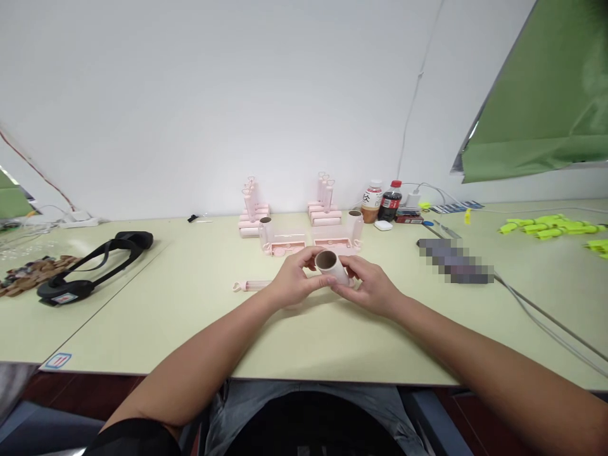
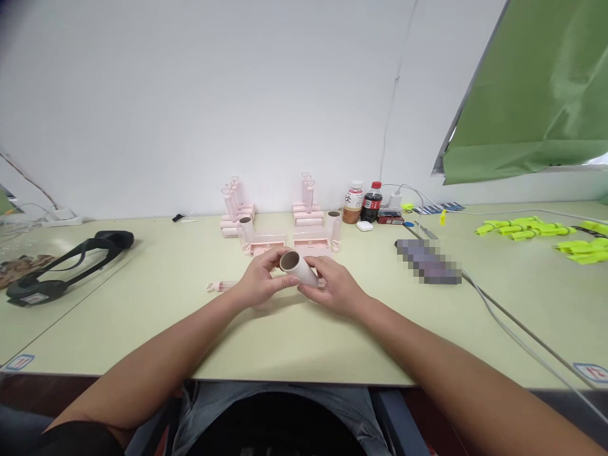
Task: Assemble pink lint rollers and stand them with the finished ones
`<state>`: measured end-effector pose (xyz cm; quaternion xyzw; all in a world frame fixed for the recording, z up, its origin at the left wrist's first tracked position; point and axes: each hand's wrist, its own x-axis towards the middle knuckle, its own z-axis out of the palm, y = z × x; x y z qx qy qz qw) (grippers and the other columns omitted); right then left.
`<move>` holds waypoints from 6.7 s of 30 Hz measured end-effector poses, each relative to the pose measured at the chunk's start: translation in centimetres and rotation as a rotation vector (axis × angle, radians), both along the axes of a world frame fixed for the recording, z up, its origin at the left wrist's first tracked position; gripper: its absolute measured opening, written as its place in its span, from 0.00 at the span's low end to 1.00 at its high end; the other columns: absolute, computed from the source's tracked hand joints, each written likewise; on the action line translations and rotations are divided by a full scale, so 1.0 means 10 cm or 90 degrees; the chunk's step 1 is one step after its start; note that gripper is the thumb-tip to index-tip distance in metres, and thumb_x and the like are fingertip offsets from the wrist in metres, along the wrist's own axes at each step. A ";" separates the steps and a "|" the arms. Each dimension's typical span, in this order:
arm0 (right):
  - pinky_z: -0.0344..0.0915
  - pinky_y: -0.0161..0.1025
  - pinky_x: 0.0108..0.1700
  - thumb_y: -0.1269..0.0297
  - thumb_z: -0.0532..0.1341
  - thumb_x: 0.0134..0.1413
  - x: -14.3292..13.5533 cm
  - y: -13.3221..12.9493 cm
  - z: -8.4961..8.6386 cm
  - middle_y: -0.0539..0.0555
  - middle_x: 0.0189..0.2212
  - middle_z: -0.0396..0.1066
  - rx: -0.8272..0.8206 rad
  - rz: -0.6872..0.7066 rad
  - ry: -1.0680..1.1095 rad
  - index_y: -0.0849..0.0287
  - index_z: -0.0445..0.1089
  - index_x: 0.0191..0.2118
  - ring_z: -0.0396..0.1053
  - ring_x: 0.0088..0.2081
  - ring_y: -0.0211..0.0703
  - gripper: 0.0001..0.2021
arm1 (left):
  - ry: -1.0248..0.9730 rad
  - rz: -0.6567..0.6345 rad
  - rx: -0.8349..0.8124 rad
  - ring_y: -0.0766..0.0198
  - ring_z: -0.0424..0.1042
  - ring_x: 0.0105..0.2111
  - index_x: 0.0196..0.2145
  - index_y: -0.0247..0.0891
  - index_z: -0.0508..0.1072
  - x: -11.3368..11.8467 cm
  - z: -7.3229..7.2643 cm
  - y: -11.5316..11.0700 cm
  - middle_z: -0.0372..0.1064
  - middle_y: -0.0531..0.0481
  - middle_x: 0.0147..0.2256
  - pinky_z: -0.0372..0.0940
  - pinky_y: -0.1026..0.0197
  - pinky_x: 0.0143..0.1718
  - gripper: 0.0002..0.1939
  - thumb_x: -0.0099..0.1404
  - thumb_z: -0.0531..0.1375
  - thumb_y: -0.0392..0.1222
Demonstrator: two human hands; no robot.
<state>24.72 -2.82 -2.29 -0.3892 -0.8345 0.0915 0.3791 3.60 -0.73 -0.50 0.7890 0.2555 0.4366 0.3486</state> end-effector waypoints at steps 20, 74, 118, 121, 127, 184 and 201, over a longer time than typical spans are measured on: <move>0.62 0.40 0.35 0.57 0.64 0.43 0.66 0.50 -0.07 0.57 0.39 0.74 -0.299 -0.386 0.062 0.59 0.68 0.41 0.70 0.36 0.47 0.18 | 0.579 0.103 -0.264 0.63 0.66 0.23 0.36 0.43 0.74 -0.86 0.25 0.35 0.70 0.51 0.33 0.53 0.64 0.20 0.17 0.45 0.65 0.47; 0.55 0.32 0.28 0.56 0.54 0.63 -0.05 -0.14 -0.13 0.49 0.23 0.67 -0.156 0.255 -0.048 0.61 0.69 0.30 0.61 0.25 0.35 0.15 | 0.570 -0.028 0.240 0.67 0.63 0.25 0.29 0.39 0.64 -0.07 -0.03 -0.08 0.68 0.53 0.26 0.50 0.64 0.25 0.16 0.59 0.57 0.55; 0.53 0.40 0.36 0.67 0.53 0.60 0.09 0.30 -0.18 0.58 0.32 0.74 0.008 -0.314 -0.344 0.61 0.73 0.36 0.65 0.35 0.48 0.11 | 0.673 0.180 -0.105 0.56 0.70 0.37 0.35 0.41 0.66 -0.56 0.04 0.34 0.72 0.48 0.39 0.58 0.59 0.31 0.15 0.59 0.55 0.55; 0.53 0.40 0.35 0.68 0.53 0.59 0.11 0.31 -0.19 0.57 0.31 0.75 0.015 -0.292 -0.330 0.61 0.73 0.38 0.64 0.34 0.49 0.11 | 0.671 0.179 -0.108 0.56 0.70 0.37 0.35 0.41 0.66 -0.57 0.04 0.34 0.72 0.48 0.38 0.58 0.59 0.31 0.15 0.59 0.55 0.55; 0.54 0.39 0.35 0.66 0.53 0.58 0.12 0.18 -0.12 0.56 0.28 0.74 0.014 -0.267 -0.282 0.61 0.72 0.36 0.65 0.34 0.48 0.10 | 0.665 0.178 -0.114 0.56 0.71 0.37 0.35 0.41 0.66 -0.58 0.03 0.35 0.72 0.48 0.39 0.58 0.60 0.31 0.15 0.59 0.56 0.55; 0.56 0.34 0.28 0.52 0.57 0.59 -0.18 -0.02 -0.17 0.49 0.27 0.67 -0.146 0.033 0.054 0.61 0.68 0.45 0.60 0.25 0.36 0.17 | -0.081 -0.013 -0.279 0.64 0.74 0.26 0.36 0.38 0.62 -0.25 0.13 0.15 0.69 0.52 0.28 0.66 0.65 0.22 0.22 0.59 0.61 0.59; 0.55 0.36 0.29 0.48 0.40 0.67 -0.18 -0.05 -0.18 0.52 0.23 0.66 -0.054 0.105 -0.076 0.58 0.65 0.29 0.60 0.25 0.40 0.26 | -0.009 -0.040 -0.327 0.74 0.59 0.14 0.23 0.32 0.72 0.01 -0.09 0.00 0.64 0.53 0.18 0.50 0.67 0.15 0.24 0.59 0.60 0.59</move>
